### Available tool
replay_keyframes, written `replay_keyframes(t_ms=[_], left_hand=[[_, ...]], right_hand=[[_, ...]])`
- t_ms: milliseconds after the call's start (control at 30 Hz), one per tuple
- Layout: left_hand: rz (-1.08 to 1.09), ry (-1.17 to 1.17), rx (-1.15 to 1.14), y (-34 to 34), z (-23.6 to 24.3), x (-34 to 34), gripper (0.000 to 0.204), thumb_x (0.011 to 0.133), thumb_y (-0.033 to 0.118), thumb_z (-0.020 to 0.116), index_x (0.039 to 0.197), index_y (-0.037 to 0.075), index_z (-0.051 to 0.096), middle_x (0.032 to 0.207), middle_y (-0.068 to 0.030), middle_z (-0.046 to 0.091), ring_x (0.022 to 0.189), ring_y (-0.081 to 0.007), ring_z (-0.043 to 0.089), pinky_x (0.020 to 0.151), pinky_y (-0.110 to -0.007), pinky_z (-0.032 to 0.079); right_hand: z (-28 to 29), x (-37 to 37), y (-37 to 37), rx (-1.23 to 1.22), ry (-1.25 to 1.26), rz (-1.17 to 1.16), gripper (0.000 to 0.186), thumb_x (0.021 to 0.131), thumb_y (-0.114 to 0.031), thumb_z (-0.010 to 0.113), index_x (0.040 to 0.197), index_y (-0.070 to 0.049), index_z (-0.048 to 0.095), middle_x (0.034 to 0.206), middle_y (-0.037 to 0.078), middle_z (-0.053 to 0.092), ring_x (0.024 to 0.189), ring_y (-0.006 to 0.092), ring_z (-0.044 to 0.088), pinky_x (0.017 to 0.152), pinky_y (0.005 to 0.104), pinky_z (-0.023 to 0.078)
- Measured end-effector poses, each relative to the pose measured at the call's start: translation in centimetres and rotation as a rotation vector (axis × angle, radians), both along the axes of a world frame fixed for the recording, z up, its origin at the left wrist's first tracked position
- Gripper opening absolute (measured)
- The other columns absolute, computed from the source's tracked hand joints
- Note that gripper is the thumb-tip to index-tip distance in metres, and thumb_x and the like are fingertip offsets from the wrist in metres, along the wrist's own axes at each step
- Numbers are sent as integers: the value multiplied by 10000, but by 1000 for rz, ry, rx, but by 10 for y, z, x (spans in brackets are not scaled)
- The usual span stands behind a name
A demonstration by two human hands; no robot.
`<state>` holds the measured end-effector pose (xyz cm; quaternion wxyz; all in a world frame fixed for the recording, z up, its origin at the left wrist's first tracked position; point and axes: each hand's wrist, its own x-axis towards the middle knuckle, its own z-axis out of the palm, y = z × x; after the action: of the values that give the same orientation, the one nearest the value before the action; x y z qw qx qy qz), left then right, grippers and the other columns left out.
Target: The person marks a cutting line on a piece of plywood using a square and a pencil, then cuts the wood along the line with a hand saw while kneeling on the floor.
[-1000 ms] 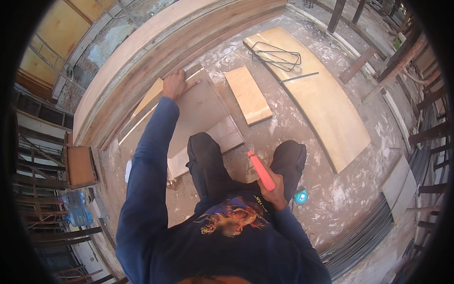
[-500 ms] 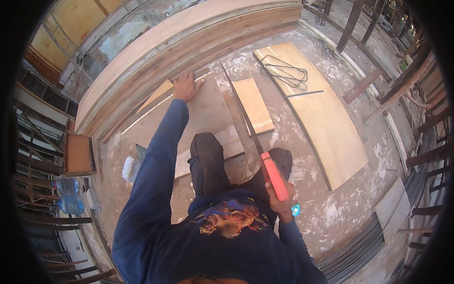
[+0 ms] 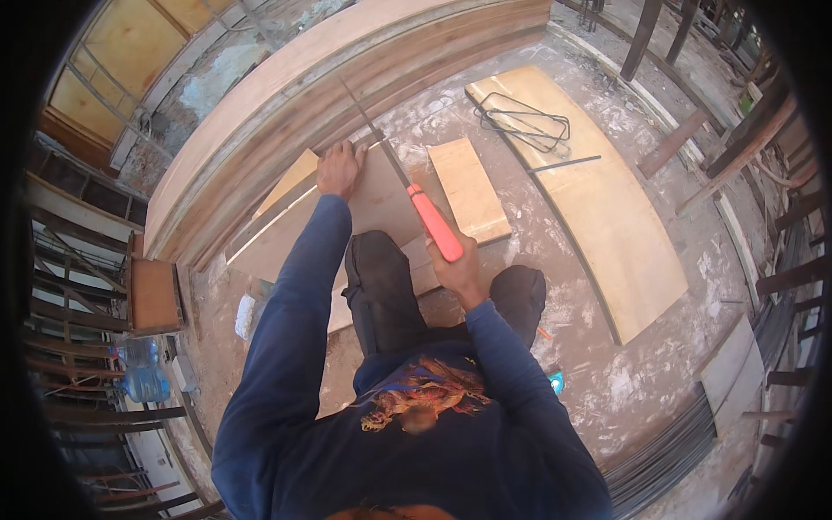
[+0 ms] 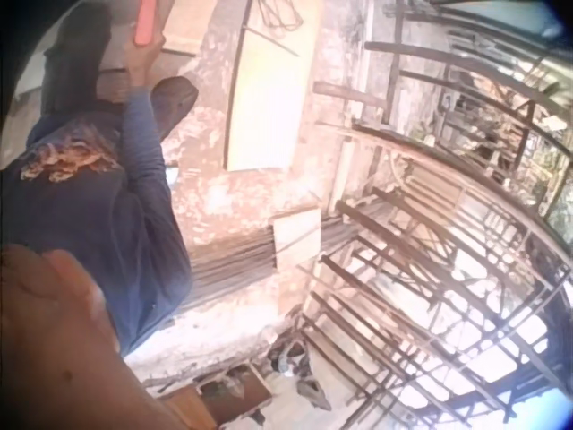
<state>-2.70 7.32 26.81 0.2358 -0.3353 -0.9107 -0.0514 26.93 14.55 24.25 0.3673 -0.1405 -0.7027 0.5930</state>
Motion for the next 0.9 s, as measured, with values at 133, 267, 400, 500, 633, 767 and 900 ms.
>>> replay_keyframes(t_ms=[133,267,400,500,633,767,900], left_hand=[[-12,0,-44,-5,-1,6,583,999,588,417,999,59,661,988,-134,689,959,-311,678,830,-480,495],[-65,-104,-35,-4,5,9,601,993,602,417,1001,53,663,1002,-143,693,973,-315,681,843,-487,500],[-98,-103,-7,-1,7,3,595,994,594,422,990,51,666,992,-149,695,974,-323,684,851,-493,499],[-77,-113,-27,6,7,-4,548,1015,537,418,974,52,670,966,-149,698,951,-331,690,839,-489,504],[-46,-48,63,15,5,-18,522,1038,477,382,974,48,672,981,-171,702,943,-354,692,829,-493,515],[40,-296,12,17,10,-41,620,1044,504,300,1025,19,686,1049,-222,697,961,-403,683,843,-519,527],[1,-286,16,21,5,-56,590,1034,441,307,1009,14,713,1031,-251,700,954,-423,680,868,-514,529]], right_hand=[[9,10,-10,47,-33,-62,456,844,-27,629,1297,20,612,840,159,693,745,184,676,711,321,526],[7,23,-16,50,-108,-80,462,833,-29,634,1292,25,614,834,162,687,734,194,675,700,323,524],[4,24,-19,68,-55,-125,483,823,-25,632,1304,11,612,864,169,698,747,214,688,700,330,522],[7,21,-21,65,-167,-100,507,823,-21,629,1328,9,594,938,200,709,808,259,711,733,331,529],[23,-2,-32,111,-102,-84,535,826,-15,625,1357,12,567,1080,260,697,969,336,723,803,330,541],[20,13,-41,50,-187,-66,574,795,7,626,1364,9,559,1145,264,676,996,357,711,806,336,548],[6,56,-51,99,-173,-57,610,770,26,614,1376,5,549,1068,260,689,919,366,719,751,339,550]])
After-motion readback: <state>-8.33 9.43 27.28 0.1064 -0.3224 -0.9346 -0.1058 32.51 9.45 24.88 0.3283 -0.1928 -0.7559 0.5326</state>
